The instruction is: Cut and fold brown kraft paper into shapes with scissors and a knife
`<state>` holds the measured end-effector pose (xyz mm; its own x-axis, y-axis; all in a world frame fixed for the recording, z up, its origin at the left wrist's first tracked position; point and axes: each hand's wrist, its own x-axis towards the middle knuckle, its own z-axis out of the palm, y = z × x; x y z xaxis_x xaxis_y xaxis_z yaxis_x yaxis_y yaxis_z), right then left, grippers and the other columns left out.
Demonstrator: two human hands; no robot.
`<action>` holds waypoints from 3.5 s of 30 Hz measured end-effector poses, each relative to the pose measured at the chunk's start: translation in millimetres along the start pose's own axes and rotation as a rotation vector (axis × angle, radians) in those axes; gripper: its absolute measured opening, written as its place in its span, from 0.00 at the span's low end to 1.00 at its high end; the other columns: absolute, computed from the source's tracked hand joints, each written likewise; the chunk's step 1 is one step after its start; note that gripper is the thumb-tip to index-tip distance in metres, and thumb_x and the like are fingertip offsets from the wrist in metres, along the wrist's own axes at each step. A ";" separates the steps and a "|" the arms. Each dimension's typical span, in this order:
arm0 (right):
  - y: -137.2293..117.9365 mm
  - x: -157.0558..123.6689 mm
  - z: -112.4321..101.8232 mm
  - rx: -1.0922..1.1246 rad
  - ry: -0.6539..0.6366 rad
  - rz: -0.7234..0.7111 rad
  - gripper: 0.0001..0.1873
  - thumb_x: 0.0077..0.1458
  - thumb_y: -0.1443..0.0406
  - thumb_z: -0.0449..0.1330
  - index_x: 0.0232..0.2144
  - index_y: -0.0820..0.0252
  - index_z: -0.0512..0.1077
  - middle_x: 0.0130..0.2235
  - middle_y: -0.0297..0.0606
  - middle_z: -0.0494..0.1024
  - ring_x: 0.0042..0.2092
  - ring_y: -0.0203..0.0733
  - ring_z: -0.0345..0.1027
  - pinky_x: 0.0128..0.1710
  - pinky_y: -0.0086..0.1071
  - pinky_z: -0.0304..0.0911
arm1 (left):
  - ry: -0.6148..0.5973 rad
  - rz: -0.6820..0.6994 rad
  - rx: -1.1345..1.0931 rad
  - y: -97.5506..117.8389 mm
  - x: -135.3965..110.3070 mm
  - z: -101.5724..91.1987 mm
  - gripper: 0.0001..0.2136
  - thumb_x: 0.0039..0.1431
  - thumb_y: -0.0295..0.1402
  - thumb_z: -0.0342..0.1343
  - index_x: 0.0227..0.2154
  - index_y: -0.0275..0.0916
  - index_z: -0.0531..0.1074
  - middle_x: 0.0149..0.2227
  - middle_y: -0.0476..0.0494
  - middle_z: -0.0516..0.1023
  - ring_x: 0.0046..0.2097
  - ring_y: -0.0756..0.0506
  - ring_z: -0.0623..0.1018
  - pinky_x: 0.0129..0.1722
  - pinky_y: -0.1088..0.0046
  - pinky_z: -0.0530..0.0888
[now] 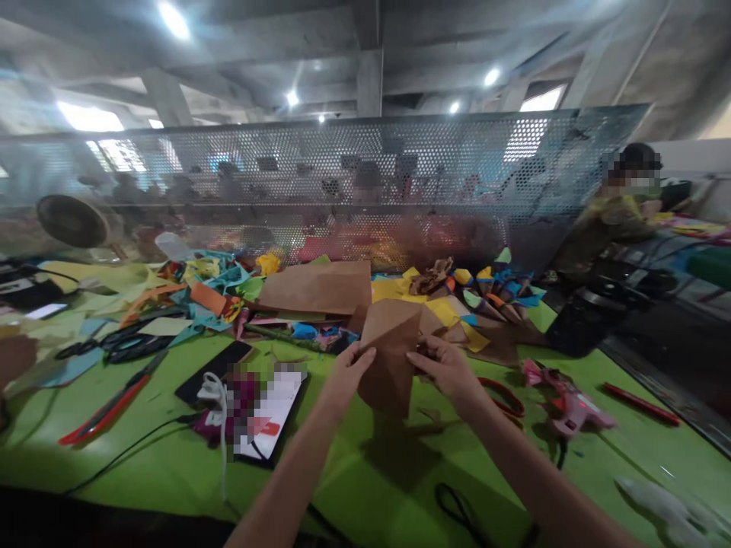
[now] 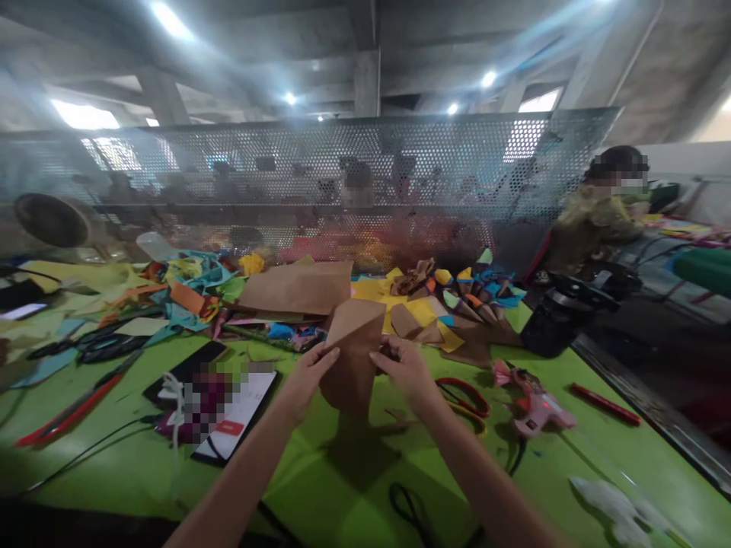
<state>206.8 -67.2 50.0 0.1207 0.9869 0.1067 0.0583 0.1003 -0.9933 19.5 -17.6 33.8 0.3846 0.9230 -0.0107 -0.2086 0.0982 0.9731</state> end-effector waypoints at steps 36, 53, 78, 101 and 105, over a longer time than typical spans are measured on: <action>26.7 -53.9 -115.9 -1.163 0.005 0.078 0.30 0.42 0.67 0.54 0.50 0.58 0.73 0.52 0.47 0.76 0.49 0.56 0.73 0.45 0.43 0.69 | 0.047 0.022 -0.175 -7.9 37.0 8.3 0.13 0.42 0.36 0.67 0.32 0.38 0.78 0.35 0.44 0.81 0.37 0.46 0.76 0.41 0.72 0.69; 29.7 -54.0 -113.9 -1.280 0.015 -0.096 0.19 0.55 0.61 0.54 0.46 0.56 0.77 0.44 0.47 0.80 0.45 0.55 0.75 0.47 0.47 0.69 | 0.009 0.025 -0.238 -14.7 34.1 11.4 0.14 0.44 0.39 0.68 0.33 0.37 0.76 0.35 0.44 0.80 0.37 0.47 0.76 0.40 0.74 0.69; -13.0 -13.5 -18.5 -0.310 0.195 -0.148 0.14 0.47 0.59 0.68 0.37 0.57 0.80 0.40 0.41 0.83 0.43 0.50 0.76 0.45 0.42 0.70 | -0.026 0.407 0.051 -5.6 25.3 18.3 0.25 0.45 0.32 0.68 0.48 0.43 0.71 0.62 0.39 0.63 0.61 0.39 0.64 0.57 0.64 0.63; -33.4 -18.5 -11.7 -0.245 0.000 -0.081 0.21 0.49 0.62 0.66 0.47 0.56 0.74 0.42 0.39 0.82 0.44 0.48 0.75 0.46 0.39 0.69 | -0.229 0.526 0.323 0.5 21.9 20.5 0.14 0.47 0.24 0.63 0.37 0.47 0.82 0.41 0.43 0.82 0.47 0.39 0.77 0.51 0.63 0.68; -30.3 -15.6 -15.4 -0.551 0.130 -0.204 0.17 0.50 0.61 0.65 0.44 0.55 0.77 0.37 0.38 0.79 0.38 0.46 0.72 0.40 0.37 0.67 | -0.140 0.409 0.293 -10.1 23.6 22.4 0.10 0.45 0.24 0.62 0.29 0.45 0.82 0.32 0.43 0.83 0.38 0.39 0.78 0.45 0.62 0.70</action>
<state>218.4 -87.6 79.2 0.1711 0.9277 0.3318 0.5936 0.1717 -0.7862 50.9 -5.1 28.8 0.4445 0.8038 0.3954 -0.1145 -0.3868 0.9150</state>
